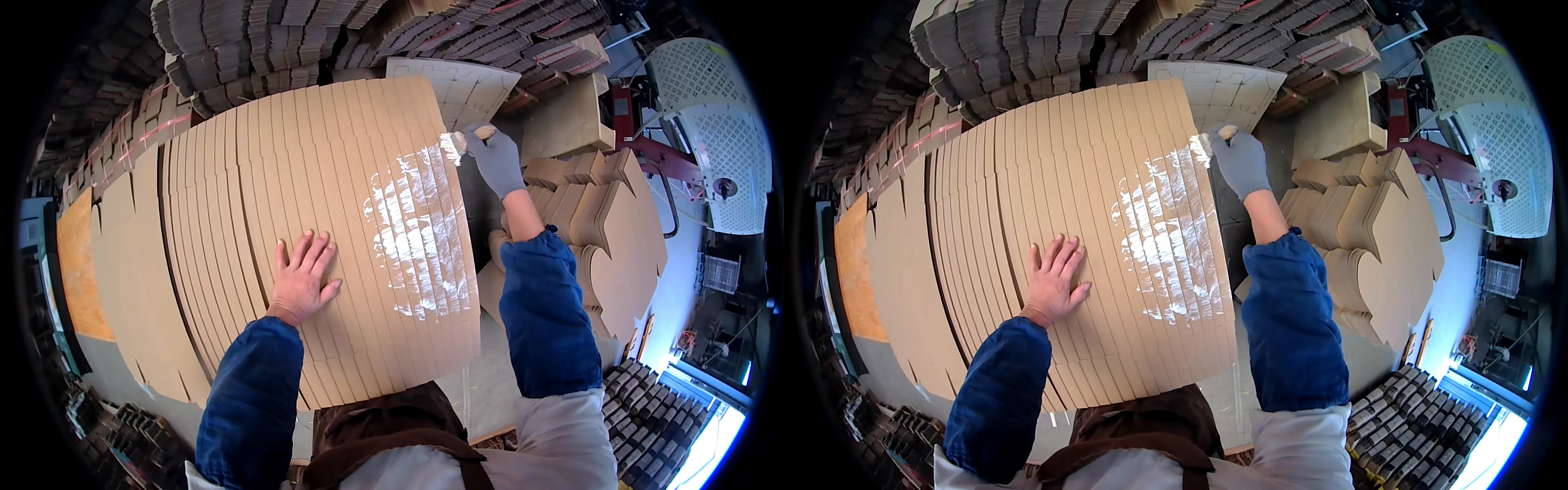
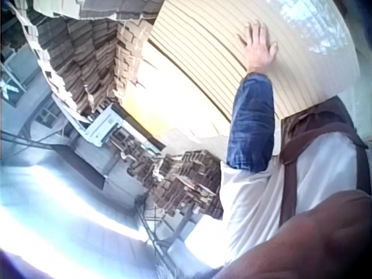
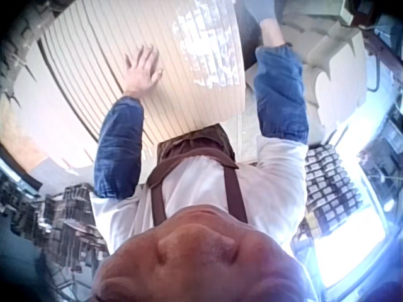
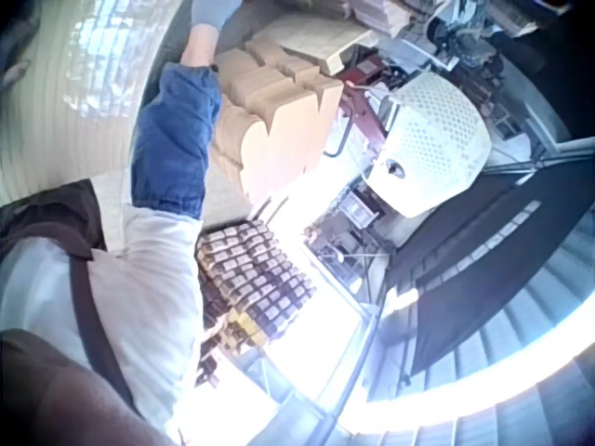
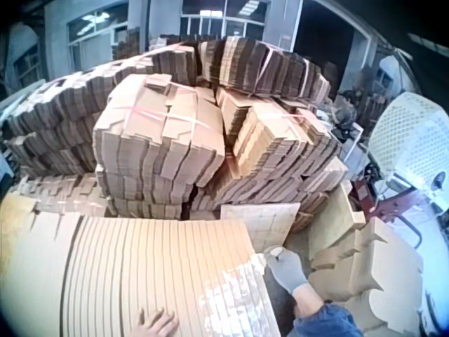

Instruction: The person aligns a stack of corrugated cardboard sheets on a workbench. They then use a brush to apply a white adhesive substance onto the surface of the cardboard, spreading it evenly across the material.

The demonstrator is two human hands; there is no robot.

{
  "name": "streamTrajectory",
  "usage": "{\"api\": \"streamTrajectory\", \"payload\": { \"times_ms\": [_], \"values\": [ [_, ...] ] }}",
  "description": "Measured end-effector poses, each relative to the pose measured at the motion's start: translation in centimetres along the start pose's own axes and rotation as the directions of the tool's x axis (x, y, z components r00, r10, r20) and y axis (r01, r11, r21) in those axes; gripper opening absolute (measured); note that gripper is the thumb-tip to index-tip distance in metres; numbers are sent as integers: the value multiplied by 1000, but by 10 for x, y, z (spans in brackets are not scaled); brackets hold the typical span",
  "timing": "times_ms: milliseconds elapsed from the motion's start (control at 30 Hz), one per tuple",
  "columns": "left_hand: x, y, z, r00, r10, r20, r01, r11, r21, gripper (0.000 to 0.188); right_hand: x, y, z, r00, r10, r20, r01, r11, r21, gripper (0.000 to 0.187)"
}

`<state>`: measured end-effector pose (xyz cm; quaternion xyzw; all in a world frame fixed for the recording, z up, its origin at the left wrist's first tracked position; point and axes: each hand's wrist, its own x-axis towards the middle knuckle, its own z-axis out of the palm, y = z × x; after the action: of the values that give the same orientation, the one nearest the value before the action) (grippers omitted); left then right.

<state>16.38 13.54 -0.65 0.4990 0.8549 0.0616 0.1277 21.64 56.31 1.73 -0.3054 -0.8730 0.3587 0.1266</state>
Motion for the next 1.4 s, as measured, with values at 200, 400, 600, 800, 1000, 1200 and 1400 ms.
{"api": "streamTrajectory", "payload": {
  "times_ms": [200,400,600,800,1000,1200,1400],
  "values": [
    [3,1,-1,1000,9,6,-9,1000,-12,70,17,28,-5,997,65,-28,-66,998,-3,33],
    [0,0,4,1000,15,-15,-14,1000,5,70,15,-12,9,998,-40,-43,30,975,-220,35],
    [1,3,-2,1000,8,-1,-8,1000,-5,71,17,1,2,999,-16,-49,5,979,-205,40],
    [-1,3,-2,1000,-7,4,7,1000,7,71,10,-7,-5,998,18,-59,-30,979,-201,39],
    [4,4,-1,1000,27,-2,-27,1000,14,71,13,-9,-5,1000,-1,-26,-8,938,-345,34],
    [3,3,0,1000,17,-11,-17,1000,7,69,-26,-78,44,984,-146,104,166,962,-217,24],
    [-7,-2,0,1000,-5,-5,5,1000,-3,69,-22,-86,46,991,-92,96,91,996,9,20]
  ]
}}
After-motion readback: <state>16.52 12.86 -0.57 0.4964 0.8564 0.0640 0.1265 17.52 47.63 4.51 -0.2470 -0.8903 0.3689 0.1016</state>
